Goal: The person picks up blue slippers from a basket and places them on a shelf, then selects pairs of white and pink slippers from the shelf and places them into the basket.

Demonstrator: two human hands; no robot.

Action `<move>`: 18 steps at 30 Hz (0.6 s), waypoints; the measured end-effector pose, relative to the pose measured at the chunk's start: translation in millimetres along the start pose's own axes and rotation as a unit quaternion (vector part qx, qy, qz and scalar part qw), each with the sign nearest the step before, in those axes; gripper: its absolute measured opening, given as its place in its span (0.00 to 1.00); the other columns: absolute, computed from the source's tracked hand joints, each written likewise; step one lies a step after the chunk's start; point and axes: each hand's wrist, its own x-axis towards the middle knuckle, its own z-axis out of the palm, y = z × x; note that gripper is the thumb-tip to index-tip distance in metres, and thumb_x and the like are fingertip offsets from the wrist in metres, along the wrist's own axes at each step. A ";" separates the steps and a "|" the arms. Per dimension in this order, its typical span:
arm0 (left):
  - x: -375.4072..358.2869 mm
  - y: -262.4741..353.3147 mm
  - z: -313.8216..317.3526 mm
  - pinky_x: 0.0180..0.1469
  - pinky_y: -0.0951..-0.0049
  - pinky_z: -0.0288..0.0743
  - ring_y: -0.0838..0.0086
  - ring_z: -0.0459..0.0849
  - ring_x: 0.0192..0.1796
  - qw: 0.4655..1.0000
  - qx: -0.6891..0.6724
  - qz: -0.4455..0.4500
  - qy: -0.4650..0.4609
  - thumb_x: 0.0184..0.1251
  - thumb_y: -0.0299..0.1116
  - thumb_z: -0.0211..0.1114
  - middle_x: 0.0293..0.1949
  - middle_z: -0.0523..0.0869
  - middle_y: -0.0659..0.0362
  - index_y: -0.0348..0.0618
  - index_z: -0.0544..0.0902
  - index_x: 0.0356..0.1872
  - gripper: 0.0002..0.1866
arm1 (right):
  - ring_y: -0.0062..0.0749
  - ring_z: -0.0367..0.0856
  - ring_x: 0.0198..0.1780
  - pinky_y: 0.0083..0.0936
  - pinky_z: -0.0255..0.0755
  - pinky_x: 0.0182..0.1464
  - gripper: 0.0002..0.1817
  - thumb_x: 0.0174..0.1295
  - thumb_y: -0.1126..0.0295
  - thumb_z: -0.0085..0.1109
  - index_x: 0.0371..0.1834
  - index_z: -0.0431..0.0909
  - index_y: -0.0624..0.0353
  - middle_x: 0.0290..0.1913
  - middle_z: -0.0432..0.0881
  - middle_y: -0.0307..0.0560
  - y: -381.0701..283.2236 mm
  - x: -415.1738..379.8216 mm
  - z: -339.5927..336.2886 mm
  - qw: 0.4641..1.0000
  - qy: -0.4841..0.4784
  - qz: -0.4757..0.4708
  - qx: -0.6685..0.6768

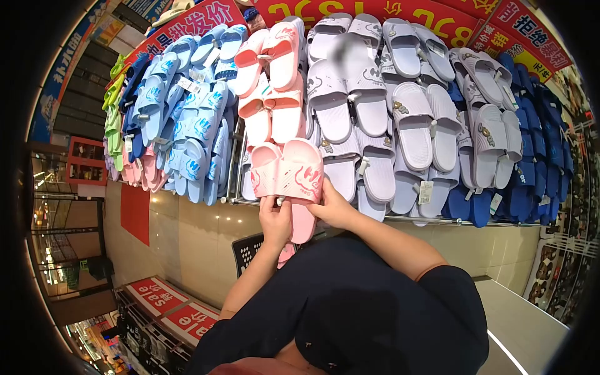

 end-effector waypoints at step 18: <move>256.2 2.6 24.5 0.56 0.54 0.70 0.46 0.77 0.54 0.950 0.310 0.019 0.002 0.60 0.48 0.67 0.52 0.77 0.39 0.36 0.79 0.50 0.26 | 0.39 0.72 0.65 0.31 0.73 0.59 0.49 0.65 0.71 0.61 0.80 0.34 0.59 0.75 0.56 0.65 -69.3 124.5 -14.0 0.980 0.084 -0.145 -0.107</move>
